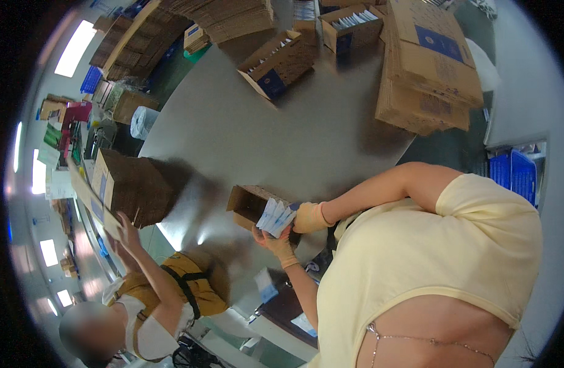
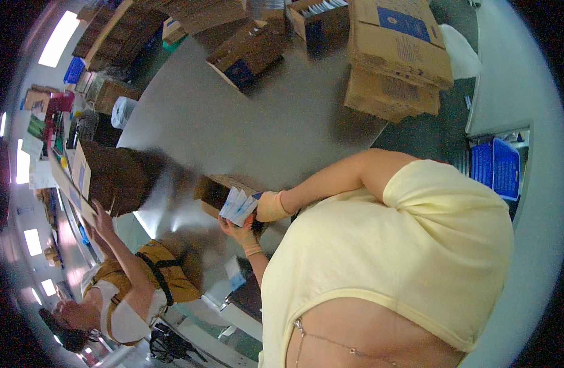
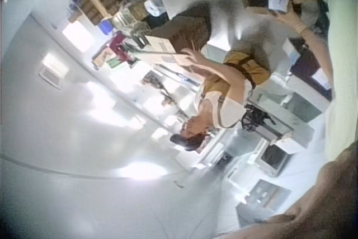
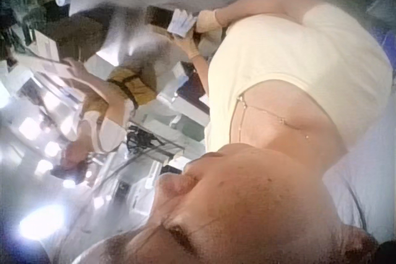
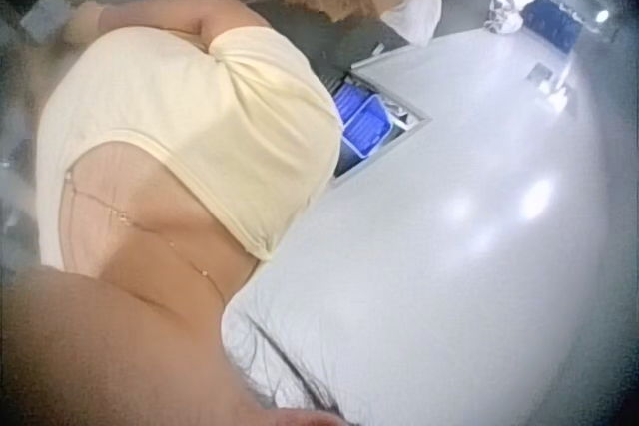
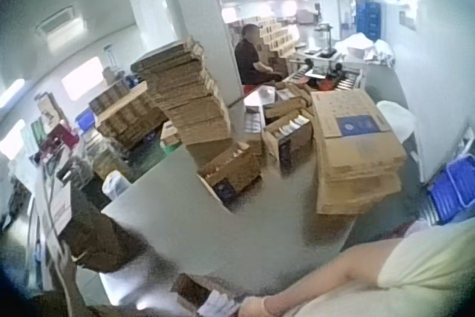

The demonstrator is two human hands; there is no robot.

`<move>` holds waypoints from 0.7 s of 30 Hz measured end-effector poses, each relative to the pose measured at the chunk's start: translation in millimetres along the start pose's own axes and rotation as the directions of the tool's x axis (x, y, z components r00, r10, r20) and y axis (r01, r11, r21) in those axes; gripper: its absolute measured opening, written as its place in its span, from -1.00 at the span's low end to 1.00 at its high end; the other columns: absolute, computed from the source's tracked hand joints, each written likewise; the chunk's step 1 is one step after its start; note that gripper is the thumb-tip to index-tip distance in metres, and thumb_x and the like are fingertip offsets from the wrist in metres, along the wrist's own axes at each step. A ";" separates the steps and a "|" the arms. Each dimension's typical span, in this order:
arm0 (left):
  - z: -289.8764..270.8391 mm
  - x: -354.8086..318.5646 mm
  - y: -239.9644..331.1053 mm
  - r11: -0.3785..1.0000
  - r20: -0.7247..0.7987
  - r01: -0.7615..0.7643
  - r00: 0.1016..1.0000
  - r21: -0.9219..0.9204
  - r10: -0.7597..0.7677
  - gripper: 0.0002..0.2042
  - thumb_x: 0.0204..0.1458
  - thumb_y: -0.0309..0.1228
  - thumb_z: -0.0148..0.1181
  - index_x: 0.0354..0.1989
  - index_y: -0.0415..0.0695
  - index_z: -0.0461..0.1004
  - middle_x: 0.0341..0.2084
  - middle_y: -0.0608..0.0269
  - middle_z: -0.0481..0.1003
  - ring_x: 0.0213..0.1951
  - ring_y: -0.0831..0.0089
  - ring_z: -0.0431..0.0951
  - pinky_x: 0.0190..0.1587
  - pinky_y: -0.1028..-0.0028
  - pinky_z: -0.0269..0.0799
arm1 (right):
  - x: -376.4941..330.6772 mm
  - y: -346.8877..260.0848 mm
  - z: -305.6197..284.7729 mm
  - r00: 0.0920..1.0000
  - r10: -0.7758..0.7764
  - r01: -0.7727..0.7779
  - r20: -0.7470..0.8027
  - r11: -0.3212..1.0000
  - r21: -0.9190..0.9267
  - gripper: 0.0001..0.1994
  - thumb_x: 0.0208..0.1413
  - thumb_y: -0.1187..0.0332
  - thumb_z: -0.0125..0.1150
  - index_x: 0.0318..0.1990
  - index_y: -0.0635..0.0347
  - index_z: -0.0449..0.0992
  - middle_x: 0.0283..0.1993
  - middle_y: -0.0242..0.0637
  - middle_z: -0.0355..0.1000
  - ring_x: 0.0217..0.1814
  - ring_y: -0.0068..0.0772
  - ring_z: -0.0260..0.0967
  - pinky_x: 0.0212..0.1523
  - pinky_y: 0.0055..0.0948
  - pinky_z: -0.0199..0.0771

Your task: The person repeatedly picks up small blue-and-white packets from a dispenser and places them into open cardboard boxes on a table. They then close the boxes and move them aside, continuing the cycle with new boxes.

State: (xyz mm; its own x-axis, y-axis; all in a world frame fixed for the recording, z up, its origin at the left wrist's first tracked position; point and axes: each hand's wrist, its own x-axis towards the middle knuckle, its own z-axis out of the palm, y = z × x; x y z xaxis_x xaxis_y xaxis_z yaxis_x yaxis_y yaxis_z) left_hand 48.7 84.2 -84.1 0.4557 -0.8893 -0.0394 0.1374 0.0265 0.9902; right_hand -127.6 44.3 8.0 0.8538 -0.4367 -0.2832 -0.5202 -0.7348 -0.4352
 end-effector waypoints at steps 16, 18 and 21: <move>45.0 -32.5 63.1 0.587 -0.083 0.061 0.997 0.808 0.010 -0.30 -0.26 -0.33 0.43 0.14 -0.22 0.31 -0.02 0.05 0.44 0.08 0.25 0.38 0.17 0.43 0.22 | 1.2 -3.3 3.1 0.987 -0.088 0.114 0.133 0.974 -0.197 -0.81 0.00 0.28 0.10 -0.24 0.09 0.52 -0.30 -0.22 0.54 -0.32 -0.13 0.54 -0.44 -0.20 0.51; 12.1 -20.5 51.7 0.713 0.003 0.041 0.998 0.700 -0.060 -0.23 -0.23 -0.29 0.40 0.23 -0.19 0.20 0.07 0.01 0.37 0.12 0.25 0.35 0.19 0.40 0.20 | -0.7 -6.4 0.5 0.991 -0.080 0.097 0.103 0.981 -0.169 -0.82 0.00 0.30 0.11 -0.25 0.09 0.52 -0.28 -0.22 0.54 -0.29 -0.13 0.54 -0.42 -0.20 0.52; -7.6 27.4 67.2 0.711 0.401 -0.305 0.915 0.634 0.035 -0.25 -0.14 -0.35 0.31 0.28 -0.15 0.12 0.21 0.00 0.22 0.19 0.18 0.28 0.16 0.33 0.26 | -6.3 4.7 4.8 0.994 -0.018 0.040 0.107 0.977 -0.209 -0.82 0.00 0.34 0.13 -0.21 0.06 0.52 -0.30 -0.30 0.54 -0.28 -0.20 0.54 -0.46 -0.21 0.49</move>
State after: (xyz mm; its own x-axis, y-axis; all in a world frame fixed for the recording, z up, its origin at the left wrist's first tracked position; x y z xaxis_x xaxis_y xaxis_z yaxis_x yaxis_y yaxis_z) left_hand 77.1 65.1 -19.6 0.0688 -0.9963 0.0523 -0.5986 0.0007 0.8011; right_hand -135.5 46.2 3.6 0.8564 -0.3653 -0.3649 -0.4700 -0.8441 -0.2580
